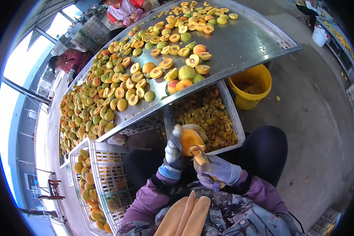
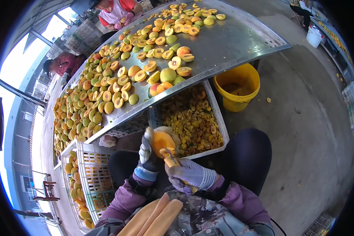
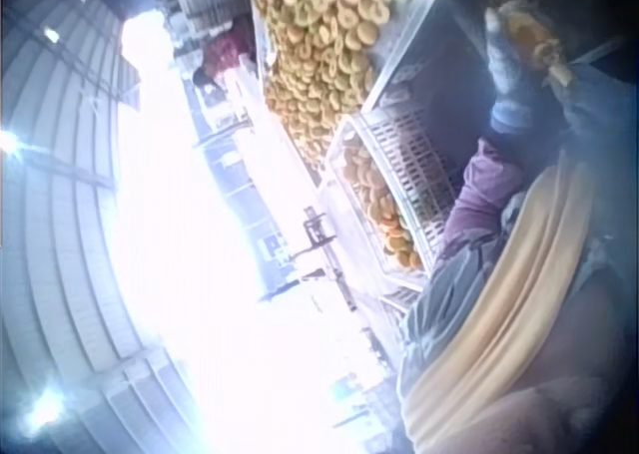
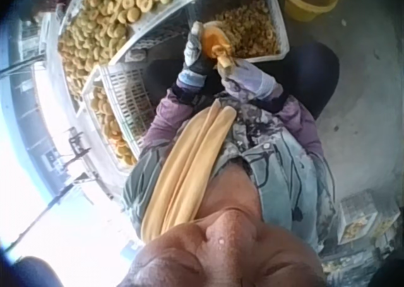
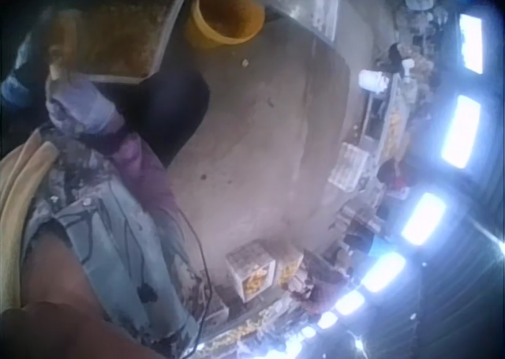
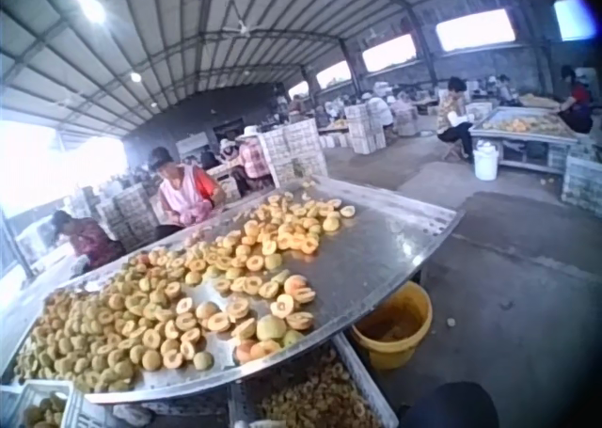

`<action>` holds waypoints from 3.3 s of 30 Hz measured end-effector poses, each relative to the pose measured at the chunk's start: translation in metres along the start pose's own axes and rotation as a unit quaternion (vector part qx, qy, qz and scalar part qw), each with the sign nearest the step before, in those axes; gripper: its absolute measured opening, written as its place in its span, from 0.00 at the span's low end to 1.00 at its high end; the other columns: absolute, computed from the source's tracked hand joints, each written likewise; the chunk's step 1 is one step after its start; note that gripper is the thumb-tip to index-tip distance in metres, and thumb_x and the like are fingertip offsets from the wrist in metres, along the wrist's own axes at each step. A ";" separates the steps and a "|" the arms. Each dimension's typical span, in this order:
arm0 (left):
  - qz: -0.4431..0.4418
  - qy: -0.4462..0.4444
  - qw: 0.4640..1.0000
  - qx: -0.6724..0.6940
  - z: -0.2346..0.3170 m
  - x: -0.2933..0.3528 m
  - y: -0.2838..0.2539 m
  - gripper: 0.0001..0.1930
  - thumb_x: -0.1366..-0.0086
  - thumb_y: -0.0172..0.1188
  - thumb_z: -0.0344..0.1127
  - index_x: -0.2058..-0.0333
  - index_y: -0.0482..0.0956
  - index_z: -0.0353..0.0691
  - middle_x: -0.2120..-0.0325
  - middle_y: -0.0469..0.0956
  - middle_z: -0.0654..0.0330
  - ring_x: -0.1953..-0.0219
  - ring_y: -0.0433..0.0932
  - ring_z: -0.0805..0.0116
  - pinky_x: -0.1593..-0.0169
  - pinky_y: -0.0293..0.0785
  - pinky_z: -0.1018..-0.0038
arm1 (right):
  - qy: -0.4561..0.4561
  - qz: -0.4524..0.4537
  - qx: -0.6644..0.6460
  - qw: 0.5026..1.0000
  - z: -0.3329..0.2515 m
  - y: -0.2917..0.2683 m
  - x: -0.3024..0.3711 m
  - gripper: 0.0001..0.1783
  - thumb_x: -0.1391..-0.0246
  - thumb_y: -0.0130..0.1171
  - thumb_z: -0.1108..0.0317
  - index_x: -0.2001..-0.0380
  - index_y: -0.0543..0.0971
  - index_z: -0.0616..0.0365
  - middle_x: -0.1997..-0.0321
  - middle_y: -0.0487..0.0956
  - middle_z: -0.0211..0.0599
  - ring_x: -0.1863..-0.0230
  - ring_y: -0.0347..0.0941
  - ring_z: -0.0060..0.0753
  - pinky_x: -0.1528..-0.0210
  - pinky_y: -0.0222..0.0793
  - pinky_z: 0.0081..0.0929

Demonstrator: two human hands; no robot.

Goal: The person picks up peaches from a pile on a metal table, cuts each peach in half with a knife, removes the pit by hand, and places the peach halves and pits into separate bins or crates.

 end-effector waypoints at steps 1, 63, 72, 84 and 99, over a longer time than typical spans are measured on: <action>0.113 0.007 0.990 0.084 0.000 0.006 -0.018 0.33 0.37 0.51 0.60 0.54 0.71 0.29 0.69 0.79 0.51 0.65 0.79 0.60 0.59 0.77 0.67 | 0.003 -0.005 0.002 1.000 0.003 -0.001 -0.002 0.10 0.40 0.52 0.59 0.68 0.68 0.53 0.83 0.68 0.29 0.90 0.60 0.19 0.88 0.57 0.17; 0.093 -0.067 0.992 -0.043 -0.020 0.021 -0.048 0.38 0.33 0.35 0.64 0.62 0.76 0.27 0.69 0.78 0.52 0.66 0.78 0.64 0.60 0.75 0.73 | -0.208 0.307 0.639 0.674 -0.025 -0.011 -0.011 0.19 0.47 0.56 0.63 0.59 0.66 0.66 0.80 0.76 0.50 0.80 0.74 0.53 0.78 0.71 0.43; 0.199 0.193 0.943 -0.185 0.021 0.026 -0.011 0.32 0.34 0.45 0.60 0.66 0.77 0.29 0.75 0.77 0.55 0.77 0.74 0.72 0.73 0.69 0.78 | -0.067 0.327 0.654 0.679 -0.014 -0.025 -0.019 0.20 0.47 0.55 0.61 0.59 0.67 0.66 0.72 0.76 0.57 0.70 0.74 0.60 0.69 0.71 0.45; 0.002 0.112 0.932 -0.345 0.018 0.013 -0.010 0.27 0.34 0.49 0.53 0.76 0.77 0.31 0.79 0.78 0.54 0.76 0.76 0.65 0.69 0.72 0.73 | -0.024 0.053 0.214 0.975 0.012 -0.003 -0.016 0.14 0.43 0.56 0.59 0.69 0.70 0.60 0.83 0.72 0.33 0.83 0.68 0.25 0.81 0.64 0.24; 0.648 -0.043 0.287 -0.704 0.276 0.354 -0.152 0.13 0.40 0.56 0.38 0.60 0.77 0.37 0.60 0.77 0.50 0.61 0.78 0.56 0.55 0.72 0.68 | 0.005 0.305 0.057 0.951 0.026 -0.089 -0.018 0.13 0.42 0.54 0.58 0.72 0.69 0.55 0.85 0.68 0.29 0.90 0.65 0.22 0.89 0.61 0.22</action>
Point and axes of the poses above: each hand's wrist, its own x-axis away from the middle knuckle, its own y-axis out of the palm, z = x × y, the point moved 9 cm from there along -x, towards the middle knuckle
